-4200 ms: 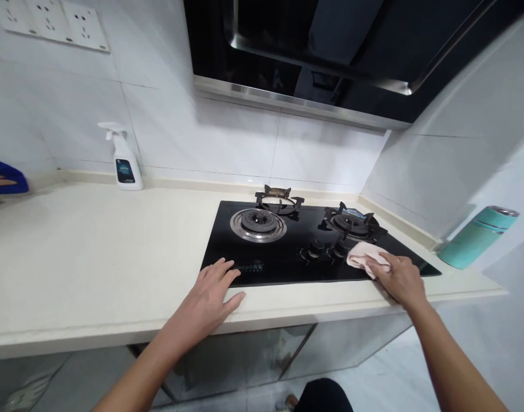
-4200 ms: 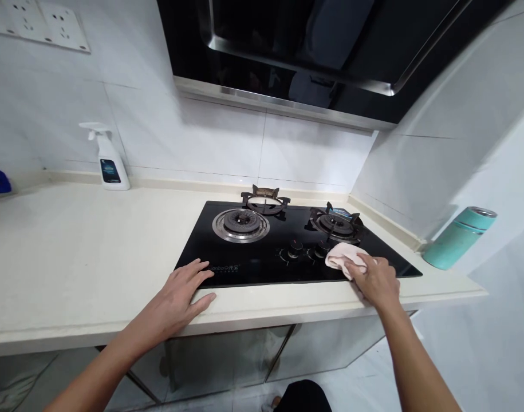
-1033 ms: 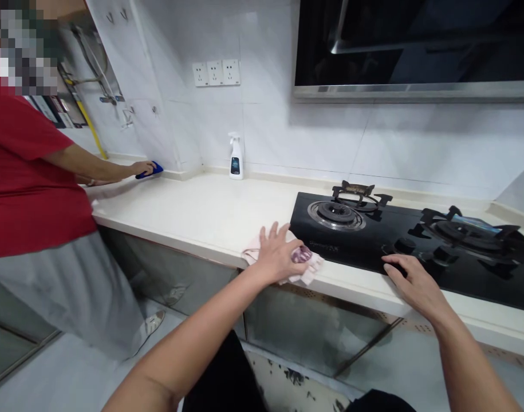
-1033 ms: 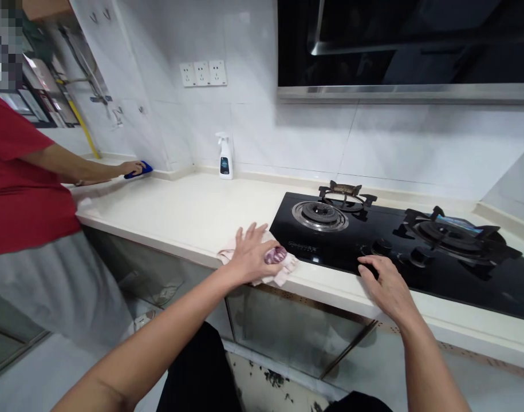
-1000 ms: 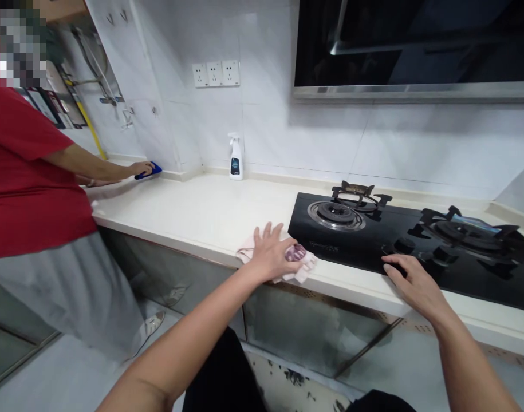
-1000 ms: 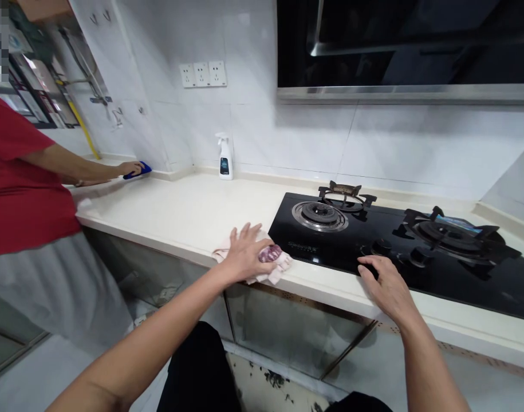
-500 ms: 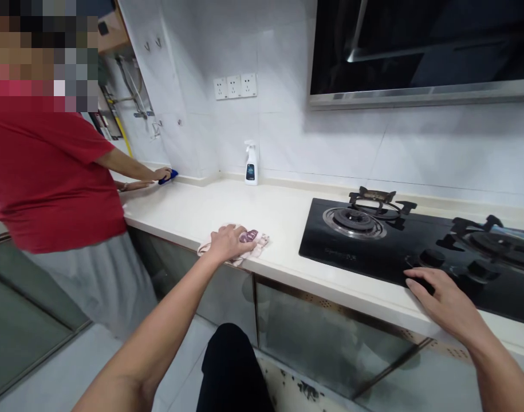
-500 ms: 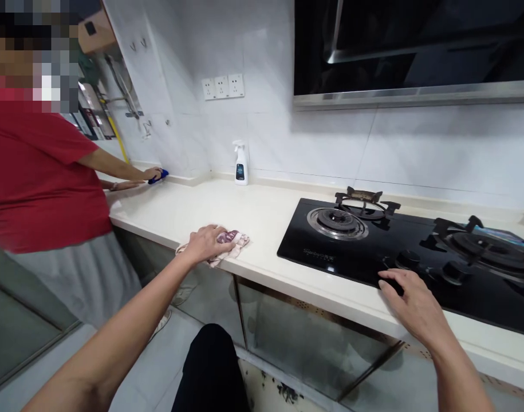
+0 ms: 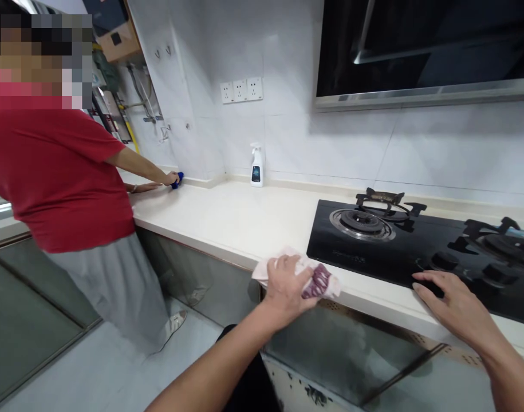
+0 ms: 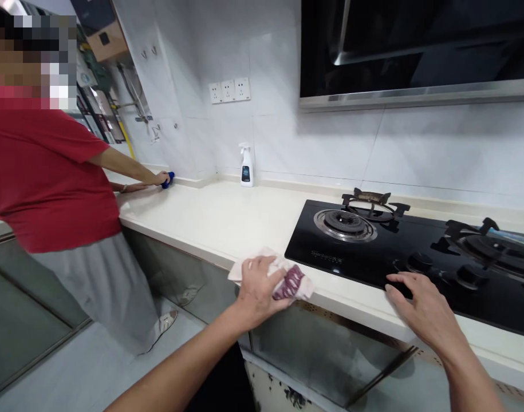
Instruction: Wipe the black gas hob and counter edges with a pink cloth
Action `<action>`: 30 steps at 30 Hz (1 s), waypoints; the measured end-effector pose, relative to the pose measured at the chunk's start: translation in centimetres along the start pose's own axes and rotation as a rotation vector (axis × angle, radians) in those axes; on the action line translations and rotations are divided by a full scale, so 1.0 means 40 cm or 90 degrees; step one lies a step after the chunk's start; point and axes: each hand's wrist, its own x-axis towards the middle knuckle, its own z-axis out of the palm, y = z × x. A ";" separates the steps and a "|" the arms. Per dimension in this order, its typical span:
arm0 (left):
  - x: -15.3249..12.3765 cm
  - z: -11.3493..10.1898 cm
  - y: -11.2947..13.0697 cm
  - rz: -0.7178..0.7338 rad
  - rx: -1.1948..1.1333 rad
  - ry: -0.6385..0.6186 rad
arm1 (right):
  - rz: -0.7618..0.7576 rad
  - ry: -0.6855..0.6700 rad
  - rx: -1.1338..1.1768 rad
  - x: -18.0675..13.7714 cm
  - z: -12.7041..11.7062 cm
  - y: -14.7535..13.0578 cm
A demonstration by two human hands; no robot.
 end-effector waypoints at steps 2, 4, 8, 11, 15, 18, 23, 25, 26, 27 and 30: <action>0.005 0.021 0.052 0.025 0.000 0.002 | -0.006 0.001 0.000 0.000 0.003 0.008; 0.011 0.028 0.078 0.057 0.006 -0.009 | -0.014 0.004 0.006 0.000 0.007 0.019; 0.011 0.022 0.034 0.145 0.033 -0.055 | -0.018 0.001 0.018 -0.001 0.008 0.032; -0.007 0.005 -0.067 0.134 0.041 -0.072 | -0.024 -0.007 0.029 -0.006 0.003 0.028; -0.029 -0.060 -0.220 0.044 0.045 -0.105 | -0.029 -0.004 0.034 -0.010 0.001 0.013; -0.011 -0.132 -0.304 -0.043 0.010 -0.146 | -0.029 0.005 0.035 -0.009 0.009 0.002; 0.113 -0.176 -0.357 -0.168 0.012 -0.142 | -0.031 0.015 0.032 -0.008 0.015 -0.018; 0.178 -0.149 -0.360 -0.215 0.041 -0.143 | -0.034 0.016 0.029 -0.013 0.011 -0.022; 0.209 -0.131 -0.362 -0.242 0.056 -0.149 | -0.035 0.014 0.028 -0.016 0.008 -0.024; 0.236 -0.111 -0.364 -0.271 0.070 -0.160 | -0.036 0.010 0.027 -0.020 0.004 -0.024; 0.301 -0.060 -0.379 -0.345 0.101 -0.206 | -0.030 -0.005 0.023 -0.031 -0.006 -0.027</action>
